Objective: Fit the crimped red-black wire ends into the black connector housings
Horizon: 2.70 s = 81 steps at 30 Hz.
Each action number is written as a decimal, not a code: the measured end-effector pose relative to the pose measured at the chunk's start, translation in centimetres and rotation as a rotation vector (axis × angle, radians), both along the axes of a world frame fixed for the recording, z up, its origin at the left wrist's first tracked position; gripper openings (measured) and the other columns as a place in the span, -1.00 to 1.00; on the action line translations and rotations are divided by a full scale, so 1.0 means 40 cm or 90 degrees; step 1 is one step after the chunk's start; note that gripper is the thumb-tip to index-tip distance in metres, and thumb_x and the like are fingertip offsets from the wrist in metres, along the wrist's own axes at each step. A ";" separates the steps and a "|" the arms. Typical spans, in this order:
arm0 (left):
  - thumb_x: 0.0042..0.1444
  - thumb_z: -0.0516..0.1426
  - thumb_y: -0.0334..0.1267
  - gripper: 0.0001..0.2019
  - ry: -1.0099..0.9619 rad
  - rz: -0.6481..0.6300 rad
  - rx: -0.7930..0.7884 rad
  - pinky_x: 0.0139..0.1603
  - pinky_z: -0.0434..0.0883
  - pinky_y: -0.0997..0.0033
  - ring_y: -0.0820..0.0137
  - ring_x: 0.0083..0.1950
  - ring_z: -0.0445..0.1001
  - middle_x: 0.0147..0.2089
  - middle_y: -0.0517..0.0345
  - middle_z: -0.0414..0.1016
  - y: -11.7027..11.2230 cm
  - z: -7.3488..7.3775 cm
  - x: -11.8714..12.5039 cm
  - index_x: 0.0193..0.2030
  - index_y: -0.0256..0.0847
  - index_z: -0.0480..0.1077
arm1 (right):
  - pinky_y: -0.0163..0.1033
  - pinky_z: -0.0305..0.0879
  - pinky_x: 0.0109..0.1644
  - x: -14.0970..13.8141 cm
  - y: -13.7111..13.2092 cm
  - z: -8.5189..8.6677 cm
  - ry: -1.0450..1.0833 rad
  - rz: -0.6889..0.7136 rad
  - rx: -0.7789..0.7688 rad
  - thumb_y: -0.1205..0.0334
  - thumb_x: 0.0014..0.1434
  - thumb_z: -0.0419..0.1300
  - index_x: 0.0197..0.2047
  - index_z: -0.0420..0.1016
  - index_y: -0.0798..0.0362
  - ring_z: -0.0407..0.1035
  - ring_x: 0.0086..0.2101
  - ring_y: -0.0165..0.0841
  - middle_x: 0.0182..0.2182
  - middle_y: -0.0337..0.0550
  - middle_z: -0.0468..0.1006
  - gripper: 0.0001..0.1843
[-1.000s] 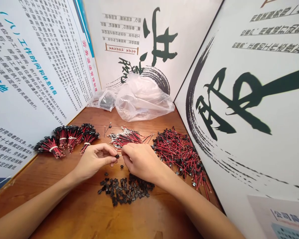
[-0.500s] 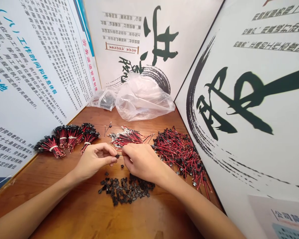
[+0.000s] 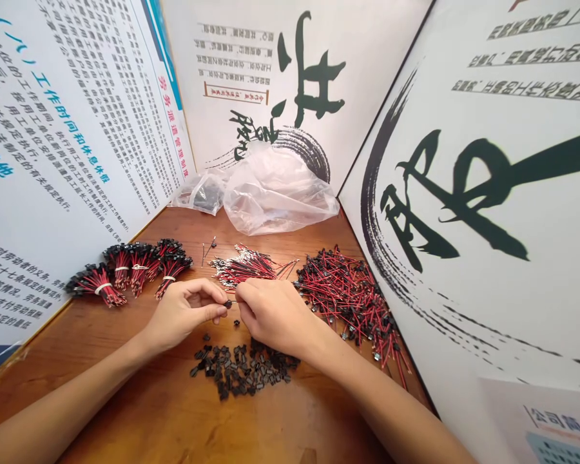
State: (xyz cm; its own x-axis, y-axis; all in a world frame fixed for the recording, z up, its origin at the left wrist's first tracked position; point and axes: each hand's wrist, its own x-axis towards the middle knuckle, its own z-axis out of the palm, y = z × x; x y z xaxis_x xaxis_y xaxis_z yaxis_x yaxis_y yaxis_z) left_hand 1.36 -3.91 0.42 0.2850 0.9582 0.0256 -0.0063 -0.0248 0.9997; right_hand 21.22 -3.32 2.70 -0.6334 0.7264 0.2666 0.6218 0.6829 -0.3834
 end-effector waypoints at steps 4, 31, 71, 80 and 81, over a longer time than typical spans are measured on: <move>-0.10 0.30 -0.43 -0.92 0.006 0.002 0.009 -0.41 0.48 0.45 0.45 -0.47 0.49 -0.44 0.11 0.56 -0.002 -0.002 0.002 -0.42 -0.30 0.49 | -0.31 0.09 -0.35 -0.002 -0.006 -0.003 0.003 0.006 0.001 0.41 0.22 0.04 -0.35 0.37 0.10 0.29 -0.43 -0.41 -0.45 -0.20 0.45 -0.85; -0.04 0.28 -0.38 -0.97 0.096 0.023 0.113 -0.46 0.46 0.45 0.42 -0.51 0.47 -0.48 0.09 0.55 -0.014 -0.011 0.007 -0.43 -0.29 0.54 | -0.34 0.15 -0.36 -0.014 -0.003 -0.023 0.208 -0.021 -0.186 0.50 0.09 0.23 -0.43 0.52 0.10 0.28 -0.51 -0.48 -0.55 -0.30 0.49 -0.86; -0.10 0.25 -0.42 -0.87 0.037 0.178 0.013 -0.39 0.42 0.48 0.49 -0.49 0.43 -0.49 0.19 0.52 0.019 0.014 -0.016 -0.33 -0.32 0.52 | -0.25 -0.01 -0.40 0.022 0.099 -0.136 -0.318 -0.150 0.029 0.29 0.33 -0.04 -0.22 0.36 0.06 0.46 -0.31 -0.26 -0.24 -0.07 0.59 -0.83; -0.14 0.23 -0.44 -0.86 0.020 0.171 0.008 -0.40 0.41 0.49 0.50 -0.49 0.41 -0.47 0.18 0.52 0.030 0.005 -0.024 -0.36 -0.32 0.52 | -0.29 -0.02 -0.36 0.041 0.091 -0.075 -0.154 -0.157 0.047 0.38 0.12 0.08 -0.41 0.28 0.05 0.33 -0.36 -0.36 -0.38 -0.19 0.47 -0.91; -0.15 0.23 -0.44 -0.86 0.018 0.171 0.005 -0.40 0.40 0.49 0.49 -0.49 0.42 -0.47 0.18 0.52 0.031 0.004 -0.024 -0.36 -0.32 0.52 | -0.29 -0.03 -0.36 0.043 0.091 -0.070 -0.148 -0.163 0.044 0.38 0.11 0.08 -0.41 0.27 0.05 0.31 -0.38 -0.37 -0.40 -0.20 0.46 -0.91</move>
